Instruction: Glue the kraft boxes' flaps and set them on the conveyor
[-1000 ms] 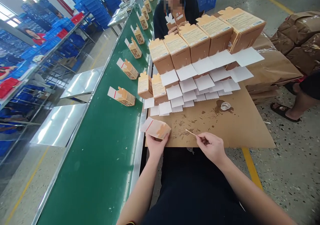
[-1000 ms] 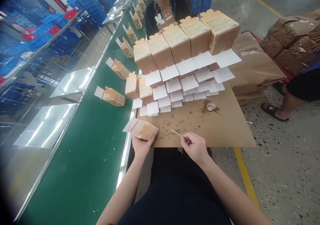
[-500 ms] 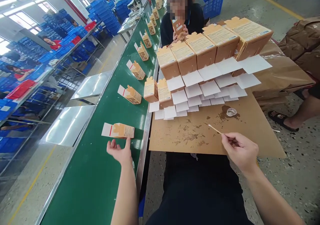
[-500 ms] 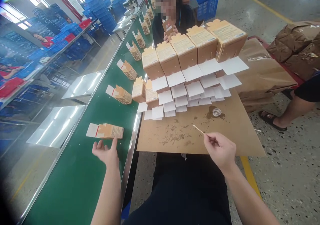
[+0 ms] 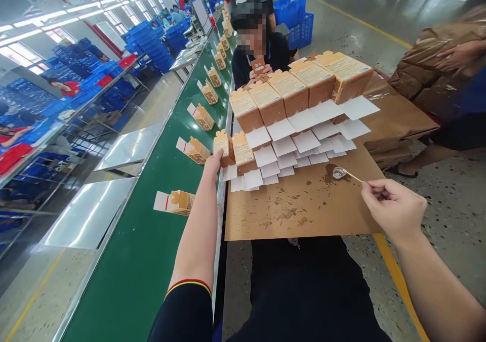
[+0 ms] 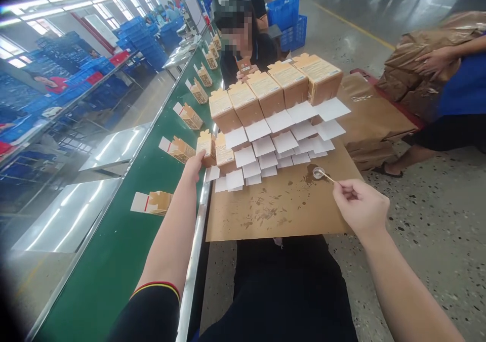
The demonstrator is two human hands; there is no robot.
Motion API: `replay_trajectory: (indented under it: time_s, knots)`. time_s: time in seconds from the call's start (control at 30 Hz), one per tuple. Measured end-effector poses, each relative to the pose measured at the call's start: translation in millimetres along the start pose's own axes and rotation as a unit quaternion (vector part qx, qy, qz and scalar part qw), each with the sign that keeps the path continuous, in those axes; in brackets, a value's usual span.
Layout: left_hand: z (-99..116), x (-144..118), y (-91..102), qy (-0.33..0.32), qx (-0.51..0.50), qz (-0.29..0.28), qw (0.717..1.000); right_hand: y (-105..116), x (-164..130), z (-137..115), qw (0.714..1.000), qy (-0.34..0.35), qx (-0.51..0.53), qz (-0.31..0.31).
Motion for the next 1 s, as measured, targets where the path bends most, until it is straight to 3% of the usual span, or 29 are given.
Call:
replay_trajectory:
  time_s: [0.1, 0.27, 0.4, 0.53, 0.67, 0.77, 0.87, 1.0]
  knots:
    - [-7.3, -14.1, 4.7, 0.027, -0.012, 0.003, 1.0, -6.3, 8.0, 1.8, 0.998, 0.001, -0.043, -0.046]
    - [-10.4, -89.1, 58.2, -0.045, -0.177, -0.011, 0.983, -28.9, 18.6, 11.4, 0.988, -0.015, -0.078, -0.134]
    - [-49.2, -165.5, 78.0, 0.051, -0.219, -0.074, 0.972, -46.2, 22.4, 11.2, 0.979, 0.008, -0.087, -0.183]
    - [-90.6, -212.2, 71.2, 0.12, -0.2, -0.082, 0.969, -49.4, 24.6, 16.2, 0.977, 0.016, -0.093, -0.19]
    - [-108.0, -217.4, 60.1, 0.138, -0.175, -0.077, 0.972, -29.8, 23.3, 15.2, 0.991, 0.019, -0.063, -0.117]
    - [-109.0, -212.6, 55.5, 0.136, -0.155, -0.077, 0.975, -20.0, 2.8, -5.9, 0.996, 0.021, -0.004, -0.087]
    - [-109.1, -211.2, 52.1, 0.129, -0.141, -0.075, 0.979, -34.0, -42.0, -51.1, 0.983, 0.055, 0.098, -0.148]
    - [-108.5, -212.8, 50.8, 0.09, -0.124, -0.053, 0.987, -67.3, -114.1, -115.7, 0.931, 0.151, 0.203, -0.263]
Point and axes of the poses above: each hand's wrist, its own x-axis towards the middle knuckle, its own y-axis out of the back of the hand, z = x × y, the point moved 7 cm from there along x, towards the middle knuckle, and after that the axes turned 14 degrees about -x, right-handed, at the moved point
